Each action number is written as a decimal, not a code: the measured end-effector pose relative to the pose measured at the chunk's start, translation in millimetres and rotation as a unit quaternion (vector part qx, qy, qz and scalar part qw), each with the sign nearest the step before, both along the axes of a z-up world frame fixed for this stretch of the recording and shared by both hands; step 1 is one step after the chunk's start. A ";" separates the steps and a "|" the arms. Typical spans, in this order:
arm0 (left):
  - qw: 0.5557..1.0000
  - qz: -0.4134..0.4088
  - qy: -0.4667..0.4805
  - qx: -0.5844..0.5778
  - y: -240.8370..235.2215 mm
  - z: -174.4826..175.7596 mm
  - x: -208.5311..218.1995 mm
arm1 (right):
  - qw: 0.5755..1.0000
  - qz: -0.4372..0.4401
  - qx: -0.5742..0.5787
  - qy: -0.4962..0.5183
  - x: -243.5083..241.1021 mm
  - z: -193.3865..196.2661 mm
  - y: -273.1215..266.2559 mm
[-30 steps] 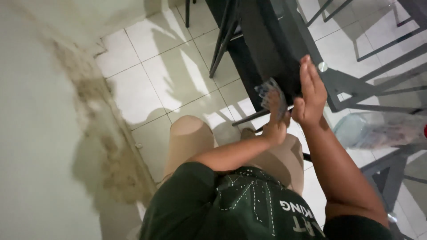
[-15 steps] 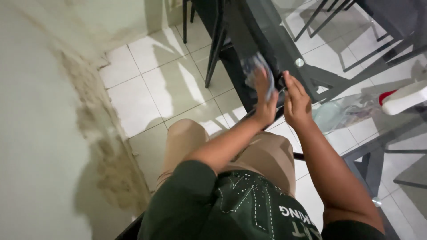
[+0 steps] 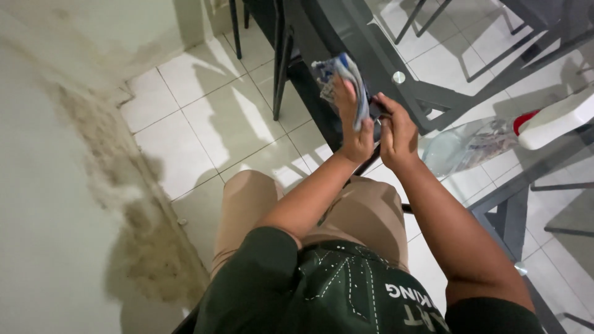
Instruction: The person cleans black chairs by spraying them with liquid from a spray bottle and wiping down the seats, backrests, and frames with a cloth.
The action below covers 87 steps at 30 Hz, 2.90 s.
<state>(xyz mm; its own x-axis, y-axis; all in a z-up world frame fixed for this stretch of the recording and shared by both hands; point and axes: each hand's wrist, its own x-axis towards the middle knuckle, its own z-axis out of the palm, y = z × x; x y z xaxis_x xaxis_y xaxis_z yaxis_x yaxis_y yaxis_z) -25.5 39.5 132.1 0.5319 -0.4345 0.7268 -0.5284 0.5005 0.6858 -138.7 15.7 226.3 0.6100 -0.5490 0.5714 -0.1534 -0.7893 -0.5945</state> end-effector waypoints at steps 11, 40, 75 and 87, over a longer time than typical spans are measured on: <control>0.996 -0.019 -0.077 0.035 13.4 -65.0 -3.0 | 0.995 -0.035 -0.083 0.032 3.9 -10.4 -8.8; 0.966 0.052 -0.250 0.025 -11.9 -130.7 -1.8 | 0.989 -0.043 -0.028 -0.136 1.3 -23.3 -16.5; 0.983 0.033 -0.173 -0.046 -21.0 -48.1 2.5 | 0.993 -0.029 -0.039 -0.104 5.3 -24.0 -19.4; 0.982 -0.003 -0.024 0.188 86.1 13.7 56.6 | 0.995 -0.027 -0.045 -0.086 3.9 -23.2 -19.4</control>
